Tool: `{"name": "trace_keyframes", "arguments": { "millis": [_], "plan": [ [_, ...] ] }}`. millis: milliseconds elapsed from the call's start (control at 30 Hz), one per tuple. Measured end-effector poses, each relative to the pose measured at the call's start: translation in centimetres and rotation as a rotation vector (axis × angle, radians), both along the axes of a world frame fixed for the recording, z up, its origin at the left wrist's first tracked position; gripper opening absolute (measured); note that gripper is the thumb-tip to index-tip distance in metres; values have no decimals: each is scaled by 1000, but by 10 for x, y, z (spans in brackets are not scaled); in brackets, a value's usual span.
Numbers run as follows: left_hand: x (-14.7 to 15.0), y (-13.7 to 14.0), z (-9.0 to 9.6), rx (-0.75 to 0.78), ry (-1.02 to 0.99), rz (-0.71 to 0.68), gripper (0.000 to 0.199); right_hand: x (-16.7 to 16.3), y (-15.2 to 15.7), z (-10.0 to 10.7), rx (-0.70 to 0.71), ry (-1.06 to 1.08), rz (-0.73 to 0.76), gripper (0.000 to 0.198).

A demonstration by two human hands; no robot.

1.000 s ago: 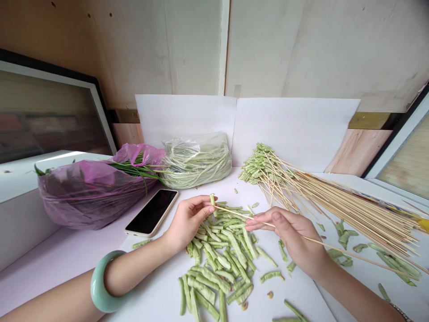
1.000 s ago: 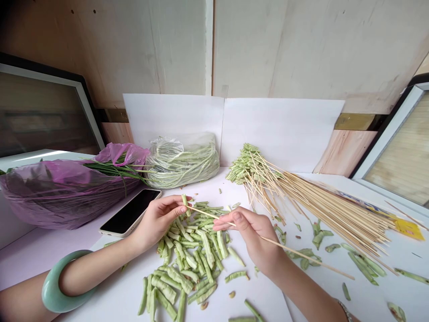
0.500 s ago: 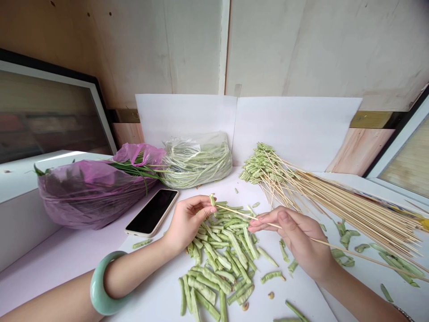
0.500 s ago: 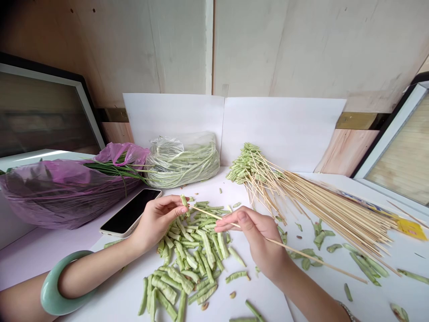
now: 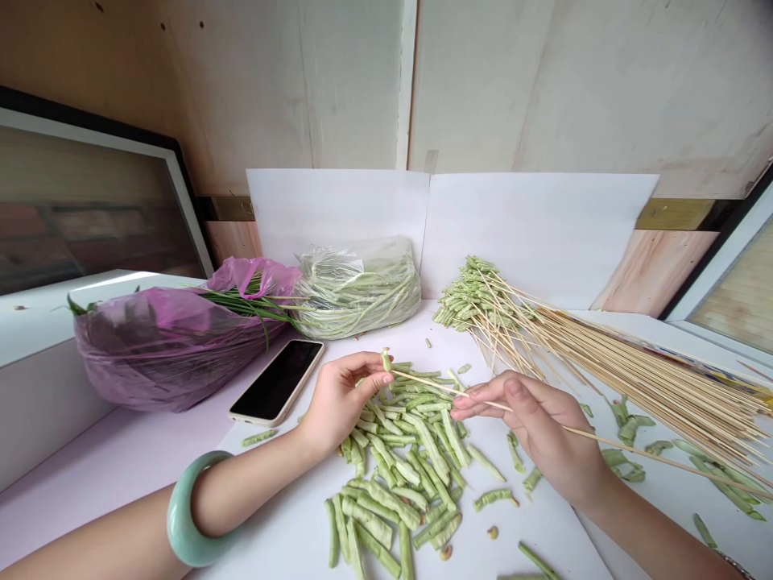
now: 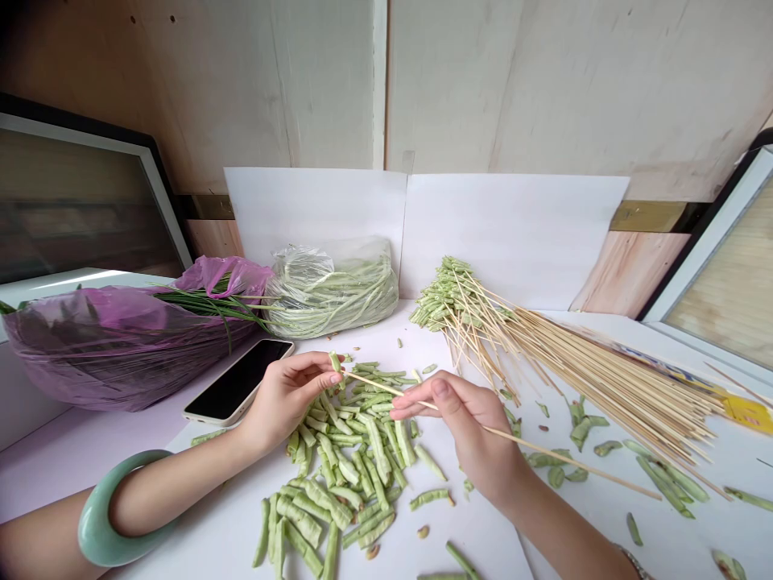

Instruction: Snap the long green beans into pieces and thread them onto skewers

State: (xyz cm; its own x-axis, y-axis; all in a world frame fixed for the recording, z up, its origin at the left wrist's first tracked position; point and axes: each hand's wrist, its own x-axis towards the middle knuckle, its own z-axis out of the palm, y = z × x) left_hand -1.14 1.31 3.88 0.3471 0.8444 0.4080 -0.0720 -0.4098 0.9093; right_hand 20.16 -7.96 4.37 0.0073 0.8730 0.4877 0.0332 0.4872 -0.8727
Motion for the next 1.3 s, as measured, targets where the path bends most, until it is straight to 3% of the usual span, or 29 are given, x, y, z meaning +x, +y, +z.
{"name": "trace_keyframes", "arguments": {
  "millis": [600,1000,1133,1300],
  "plan": [
    [-2,0,-1,47,-8,-28,19,-1,-1,-4,-25,10,39,30],
    [-1,-3,1,-105,-19,-156,20,-1,5,-2,-103,140,142,33],
    [-1,-6,0,-72,25,-211,19,-5,3,-5,-124,88,148,33],
    [-2,-13,2,93,193,-264,19,-13,-2,-12,-182,30,235,33]
  ]
}}
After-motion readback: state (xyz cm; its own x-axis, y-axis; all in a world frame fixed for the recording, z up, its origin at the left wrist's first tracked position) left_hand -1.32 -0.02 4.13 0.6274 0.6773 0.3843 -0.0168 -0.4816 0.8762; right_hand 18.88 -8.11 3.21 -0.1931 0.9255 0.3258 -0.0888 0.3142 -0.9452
